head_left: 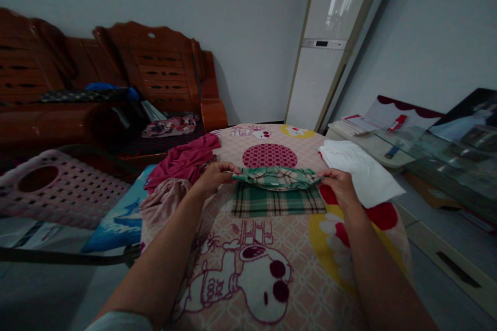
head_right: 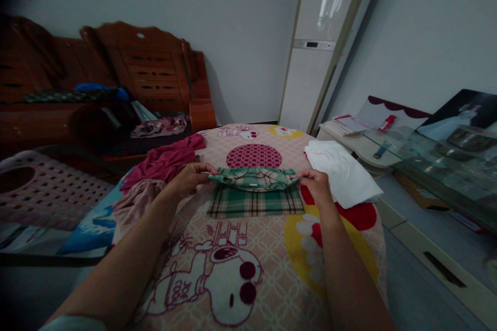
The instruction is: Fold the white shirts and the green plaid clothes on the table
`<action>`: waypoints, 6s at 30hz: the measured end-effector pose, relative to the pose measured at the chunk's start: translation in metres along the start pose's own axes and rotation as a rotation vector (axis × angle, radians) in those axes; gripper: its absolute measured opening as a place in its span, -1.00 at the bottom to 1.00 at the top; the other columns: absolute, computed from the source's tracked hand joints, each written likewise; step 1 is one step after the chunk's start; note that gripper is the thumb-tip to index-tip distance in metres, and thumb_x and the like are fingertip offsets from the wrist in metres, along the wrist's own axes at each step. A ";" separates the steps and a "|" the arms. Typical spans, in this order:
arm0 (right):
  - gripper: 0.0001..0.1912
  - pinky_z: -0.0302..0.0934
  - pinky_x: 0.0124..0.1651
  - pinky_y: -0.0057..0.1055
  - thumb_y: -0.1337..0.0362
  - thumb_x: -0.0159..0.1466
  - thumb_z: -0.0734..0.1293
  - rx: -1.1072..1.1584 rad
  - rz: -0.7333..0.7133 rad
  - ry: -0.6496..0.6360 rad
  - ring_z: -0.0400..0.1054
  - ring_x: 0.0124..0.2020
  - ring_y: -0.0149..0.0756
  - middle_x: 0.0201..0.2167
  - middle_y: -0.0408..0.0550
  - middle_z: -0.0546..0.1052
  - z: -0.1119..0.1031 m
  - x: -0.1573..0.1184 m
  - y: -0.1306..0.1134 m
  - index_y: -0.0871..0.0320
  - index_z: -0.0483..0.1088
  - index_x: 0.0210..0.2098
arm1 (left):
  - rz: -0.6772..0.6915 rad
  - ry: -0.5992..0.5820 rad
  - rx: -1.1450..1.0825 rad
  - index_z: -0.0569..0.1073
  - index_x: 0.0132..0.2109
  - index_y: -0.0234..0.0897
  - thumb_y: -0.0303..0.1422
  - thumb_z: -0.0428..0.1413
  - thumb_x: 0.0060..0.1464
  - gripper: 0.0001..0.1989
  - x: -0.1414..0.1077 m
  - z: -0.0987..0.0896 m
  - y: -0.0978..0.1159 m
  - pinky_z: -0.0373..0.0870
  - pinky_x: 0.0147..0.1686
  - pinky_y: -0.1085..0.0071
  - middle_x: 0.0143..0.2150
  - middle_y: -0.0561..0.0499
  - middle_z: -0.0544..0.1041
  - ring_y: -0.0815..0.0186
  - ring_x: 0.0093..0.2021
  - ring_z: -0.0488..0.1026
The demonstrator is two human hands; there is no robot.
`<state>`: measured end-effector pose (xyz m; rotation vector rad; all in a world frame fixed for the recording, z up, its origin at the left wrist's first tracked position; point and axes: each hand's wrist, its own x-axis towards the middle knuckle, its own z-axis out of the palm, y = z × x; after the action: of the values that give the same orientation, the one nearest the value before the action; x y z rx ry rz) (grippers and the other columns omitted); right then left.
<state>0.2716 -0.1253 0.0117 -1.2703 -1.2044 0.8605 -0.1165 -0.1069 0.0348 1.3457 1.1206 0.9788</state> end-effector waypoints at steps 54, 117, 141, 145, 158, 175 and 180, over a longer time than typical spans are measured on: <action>-0.83 0.20 -0.17 -0.30 0.26 0.31 0.27 -0.949 -0.615 -0.167 0.37 -0.23 -0.16 -0.34 0.02 0.54 0.069 -0.026 0.010 0.08 0.52 -0.29 | 0.640 -0.247 0.983 0.59 -0.19 -0.27 -0.42 0.05 0.18 -0.79 -0.001 0.109 -0.019 0.41 -0.08 0.34 -0.16 -0.09 0.55 0.21 -0.10 0.47; -0.27 -0.07 0.34 0.05 -0.15 0.37 0.10 -1.147 -0.565 -0.492 -0.04 0.39 0.05 0.39 0.16 0.11 0.080 -0.030 0.030 0.13 0.10 0.37 | 0.513 -0.141 1.299 -0.01 0.43 -0.26 -0.01 -0.16 0.30 -0.31 0.005 0.084 -0.057 -0.02 0.33 -0.03 0.44 -0.22 0.06 0.04 0.42 0.02; -0.23 -0.12 0.36 0.05 -0.18 0.32 0.17 -1.079 -0.515 -0.556 -0.06 0.40 0.04 0.39 0.18 0.09 0.075 -0.034 0.016 0.15 0.14 0.35 | 0.397 0.351 0.886 0.44 0.09 -0.31 -0.35 0.02 0.16 -0.64 0.025 0.033 -0.046 0.31 0.19 0.20 0.11 -0.16 0.51 0.15 0.14 0.42; -0.23 -0.10 0.35 0.05 -0.17 0.31 0.20 -1.082 -0.524 -0.552 -0.04 0.39 0.06 0.38 0.20 0.11 0.075 -0.033 0.018 0.16 0.15 0.35 | 0.245 0.304 0.993 0.48 -0.09 -0.33 -0.29 0.08 0.12 -0.74 0.029 0.015 -0.052 0.36 0.08 0.22 -0.07 -0.19 0.56 0.12 0.00 0.47; -0.25 -0.07 0.35 0.04 -0.15 0.30 0.23 -1.059 -0.528 -0.540 -0.01 0.38 0.06 0.37 0.21 0.13 0.075 -0.031 0.022 0.17 0.19 0.33 | 0.105 0.428 1.030 0.42 -0.32 -0.32 -0.04 0.12 0.08 -0.63 0.044 0.024 -0.050 0.35 -0.10 0.35 -0.22 -0.13 0.51 0.19 -0.16 0.46; -0.27 -0.08 0.35 0.08 -0.15 0.31 0.21 -1.034 -0.544 -0.537 -0.02 0.39 0.05 0.38 0.17 0.13 0.073 -0.031 0.023 0.12 0.18 0.34 | 0.070 0.384 0.802 0.48 -0.07 -0.27 -0.21 0.24 -0.01 -0.64 0.036 0.027 -0.035 0.39 -0.15 0.37 -0.21 -0.05 0.58 0.20 -0.17 0.51; -0.26 -0.07 0.35 0.05 -0.15 0.31 0.22 -1.049 -0.544 -0.528 0.01 0.38 0.06 0.37 0.19 0.15 0.074 -0.032 0.022 0.17 0.21 0.32 | 0.081 0.299 0.726 0.47 0.03 -0.30 -0.37 0.27 -0.10 -0.53 0.038 0.022 -0.040 0.41 -0.10 0.37 -0.10 -0.05 0.59 0.22 -0.13 0.52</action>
<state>0.1964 -0.1355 -0.0233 -1.3923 -2.4717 0.0922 -0.0903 -0.0752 -0.0080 1.8641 1.7677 0.8799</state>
